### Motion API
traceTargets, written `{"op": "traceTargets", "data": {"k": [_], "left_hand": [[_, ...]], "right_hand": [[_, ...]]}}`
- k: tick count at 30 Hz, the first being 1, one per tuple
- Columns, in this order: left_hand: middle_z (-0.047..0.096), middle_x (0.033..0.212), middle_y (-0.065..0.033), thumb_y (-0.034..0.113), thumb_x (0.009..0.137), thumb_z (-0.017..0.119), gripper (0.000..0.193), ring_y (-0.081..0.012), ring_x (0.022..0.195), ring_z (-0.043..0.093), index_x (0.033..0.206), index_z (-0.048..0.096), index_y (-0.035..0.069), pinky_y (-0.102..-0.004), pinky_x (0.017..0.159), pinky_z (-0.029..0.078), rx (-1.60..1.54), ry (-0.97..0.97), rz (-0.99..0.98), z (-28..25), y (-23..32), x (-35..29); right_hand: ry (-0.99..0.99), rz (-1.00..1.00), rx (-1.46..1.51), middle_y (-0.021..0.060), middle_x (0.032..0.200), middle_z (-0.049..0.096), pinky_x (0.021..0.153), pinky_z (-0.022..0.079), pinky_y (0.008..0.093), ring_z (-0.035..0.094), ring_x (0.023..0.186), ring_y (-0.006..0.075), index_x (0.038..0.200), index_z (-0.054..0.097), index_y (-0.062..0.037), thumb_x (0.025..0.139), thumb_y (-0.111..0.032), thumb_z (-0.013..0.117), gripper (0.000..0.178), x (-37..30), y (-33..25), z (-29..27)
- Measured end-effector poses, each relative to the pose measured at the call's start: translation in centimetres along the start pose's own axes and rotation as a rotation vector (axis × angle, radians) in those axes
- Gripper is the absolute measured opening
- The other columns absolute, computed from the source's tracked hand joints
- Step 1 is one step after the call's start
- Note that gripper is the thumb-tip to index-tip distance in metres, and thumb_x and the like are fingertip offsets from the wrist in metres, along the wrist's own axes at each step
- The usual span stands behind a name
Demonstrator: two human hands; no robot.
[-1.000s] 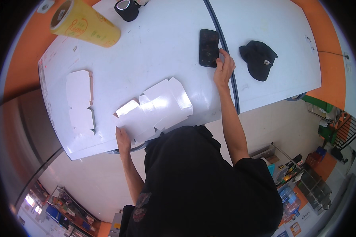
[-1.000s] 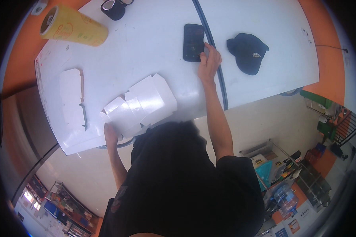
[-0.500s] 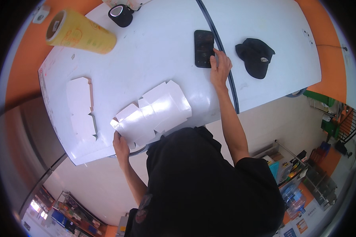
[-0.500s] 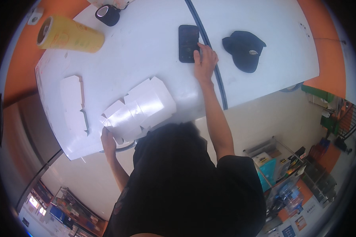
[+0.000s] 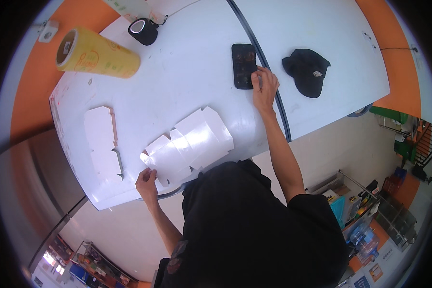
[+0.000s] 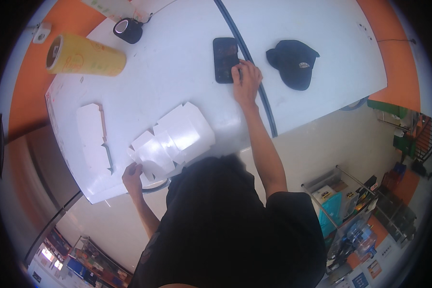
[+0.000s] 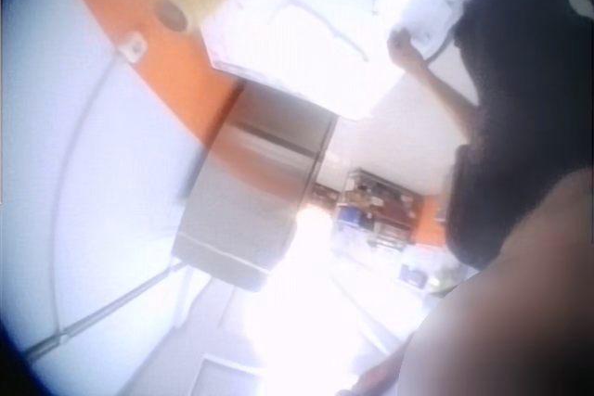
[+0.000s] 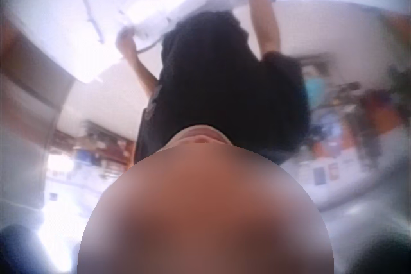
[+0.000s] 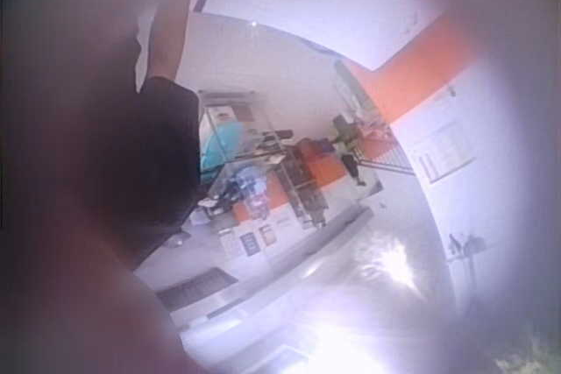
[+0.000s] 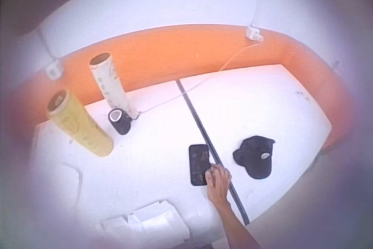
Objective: The person places a black bag on a white counter, then retrieves and arranges several flat white cardboard pieces. They fold the pieces into small box shapes and place them on the counter. The person also handles a roll of tape and a smartphone during the process.
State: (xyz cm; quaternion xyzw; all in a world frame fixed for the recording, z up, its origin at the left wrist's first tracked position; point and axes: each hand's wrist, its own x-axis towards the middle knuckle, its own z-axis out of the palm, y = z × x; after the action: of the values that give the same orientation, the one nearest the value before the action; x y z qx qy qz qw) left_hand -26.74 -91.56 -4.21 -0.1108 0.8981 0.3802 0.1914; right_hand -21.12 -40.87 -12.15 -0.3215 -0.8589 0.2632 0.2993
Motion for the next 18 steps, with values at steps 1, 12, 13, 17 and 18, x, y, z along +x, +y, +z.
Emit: {"op": "traceTargets", "data": {"k": [1,12,13,17,18], "left_hand": [[0.08,0.1,-0.0169,0.017,0.093,0.079,0.038,-0.0217,0.086,0.075,0.123,0.074,-0.007,-0.0333,0.08,0.06,0.002,0.013,0.001,-0.1,-0.1,0.0],[0.08,0.092,-0.0159,0.013,0.089,0.078,0.037,-0.0242,0.08,0.076,0.123,0.073,-0.002,-0.037,0.079,0.06,0.184,0.069,-0.049,0.1,1.2,-0.2],[0.08,0.092,-0.0166,0.013,0.089,0.077,0.037,-0.0259,0.081,0.077,0.123,0.073,-0.002,-0.0383,0.08,0.06,0.214,0.084,-0.033,0.3,1.3,-0.1],[0.08,0.093,-0.0191,0.012,0.086,0.075,0.04,-0.032,0.086,0.078,0.123,0.072,-0.002,-0.0431,0.085,0.06,0.321,0.114,-0.008,0.9,1.4,0.2],[0.08,0.093,-0.0192,0.012,0.086,0.075,0.041,-0.0323,0.086,0.078,0.123,0.072,-0.003,-0.0432,0.086,0.06,0.34,0.115,-0.008,1.0,1.4,0.4]], "right_hand": [[-0.002,0.002,0.001,0.0089,0.134,0.067,0.119,0.028,0.0508,0.053,0.134,0.0325,0.113,0.07,-0.0088,0.106,-0.035,0.062,0.028,0.0,-0.1,-0.1],[-0.041,0.107,-0.166,0.0173,0.146,0.051,0.121,0.017,0.0584,0.037,0.14,0.0385,0.147,0.063,-0.0115,0.102,-0.051,0.067,0.06,1.1,-1.9,2.2],[-0.055,0.111,-0.197,0.0178,0.147,0.05,0.121,0.017,0.0594,0.036,0.14,0.0392,0.148,0.063,-0.0122,0.102,-0.053,0.067,0.061,1.1,-2.0,2.4],[-0.105,0.084,-0.261,0.0182,0.149,0.049,0.121,0.016,0.0623,0.036,0.14,0.0414,0.149,0.065,-0.0172,0.101,-0.057,0.065,0.062,1.0,-2.2,2.2],[-0.109,0.04,-0.268,0.0183,0.15,0.049,0.122,0.015,0.0633,0.035,0.142,0.0415,0.149,0.064,-0.0187,0.101,-0.057,0.065,0.062,0.9,-2.2,2.1]]}}
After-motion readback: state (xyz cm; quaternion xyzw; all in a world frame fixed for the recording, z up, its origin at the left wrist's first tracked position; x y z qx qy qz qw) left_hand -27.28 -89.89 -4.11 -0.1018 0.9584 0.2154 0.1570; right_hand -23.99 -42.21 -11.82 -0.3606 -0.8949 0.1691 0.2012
